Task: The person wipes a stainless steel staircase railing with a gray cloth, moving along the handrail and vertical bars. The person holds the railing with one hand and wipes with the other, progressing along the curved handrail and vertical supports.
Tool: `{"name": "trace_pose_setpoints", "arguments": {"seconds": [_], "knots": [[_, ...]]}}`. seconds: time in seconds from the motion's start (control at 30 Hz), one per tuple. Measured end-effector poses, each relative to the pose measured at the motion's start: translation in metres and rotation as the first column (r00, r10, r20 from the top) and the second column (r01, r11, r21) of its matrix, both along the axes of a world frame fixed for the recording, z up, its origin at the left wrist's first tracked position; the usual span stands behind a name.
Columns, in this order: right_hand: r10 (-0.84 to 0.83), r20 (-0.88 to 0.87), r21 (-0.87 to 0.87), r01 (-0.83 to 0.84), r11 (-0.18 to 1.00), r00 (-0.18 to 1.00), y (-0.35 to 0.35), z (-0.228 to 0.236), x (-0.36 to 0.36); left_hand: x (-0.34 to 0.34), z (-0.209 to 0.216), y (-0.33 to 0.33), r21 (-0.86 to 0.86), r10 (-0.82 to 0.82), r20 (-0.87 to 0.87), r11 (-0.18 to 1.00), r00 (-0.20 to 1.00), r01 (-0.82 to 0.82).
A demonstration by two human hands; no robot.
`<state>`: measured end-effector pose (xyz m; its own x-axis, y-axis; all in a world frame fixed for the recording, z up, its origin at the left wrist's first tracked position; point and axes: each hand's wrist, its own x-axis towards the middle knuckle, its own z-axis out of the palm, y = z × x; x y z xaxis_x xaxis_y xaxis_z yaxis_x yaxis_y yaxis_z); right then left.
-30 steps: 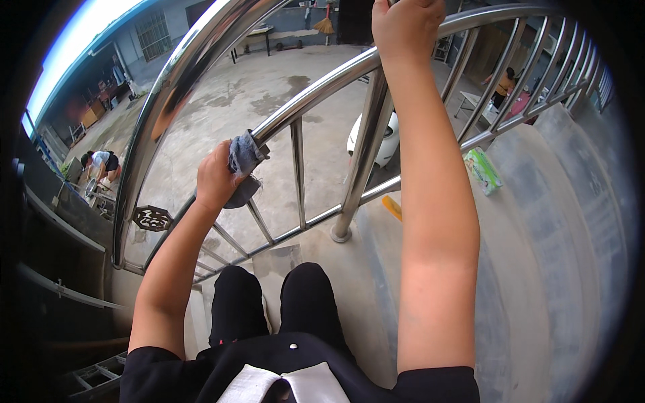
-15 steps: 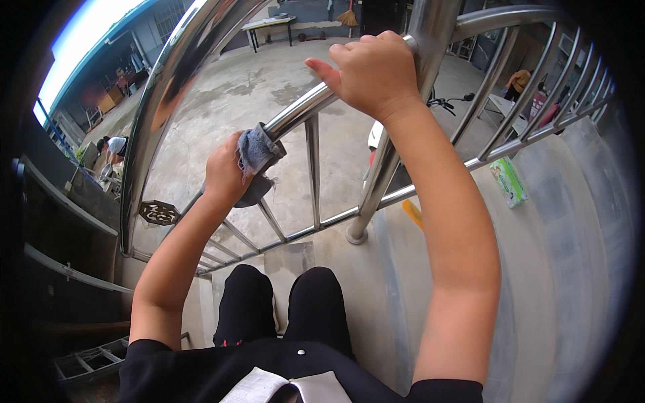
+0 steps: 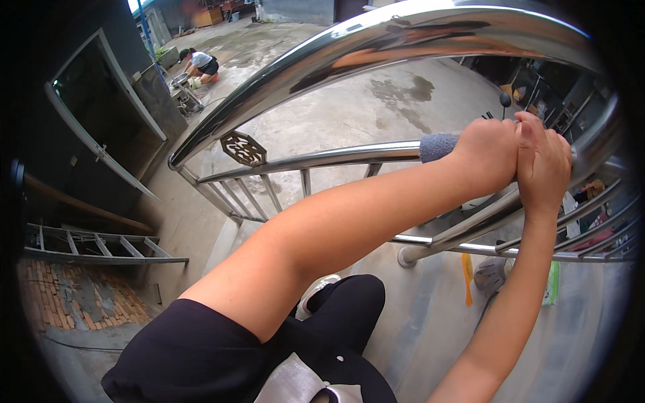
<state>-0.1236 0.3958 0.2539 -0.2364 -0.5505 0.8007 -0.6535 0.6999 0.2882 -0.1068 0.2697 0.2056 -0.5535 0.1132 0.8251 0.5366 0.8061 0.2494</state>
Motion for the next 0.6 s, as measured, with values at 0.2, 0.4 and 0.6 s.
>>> {"name": "trace_pose_setpoints", "arguments": {"seconds": [0.2,0.4,0.6], "knots": [[-0.117,-0.018,0.092,0.118,0.989,0.993,-0.003,-0.003,0.001,0.028,-0.029,-0.046,0.064,0.012,0.055,0.998,0.998,-0.016],[-0.226,-0.002,0.108,0.225,0.968,0.974,0.001,-0.003,-0.006,0.056,-0.083,-0.118,0.02,0.135,0.101,0.99,0.986,-0.138],[-0.236,0.022,0.146,0.23,0.962,0.972,-0.004,-0.006,-0.011,0.076,-0.121,-0.165,0.028,0.187,0.092,0.981,0.978,-0.19]]}}
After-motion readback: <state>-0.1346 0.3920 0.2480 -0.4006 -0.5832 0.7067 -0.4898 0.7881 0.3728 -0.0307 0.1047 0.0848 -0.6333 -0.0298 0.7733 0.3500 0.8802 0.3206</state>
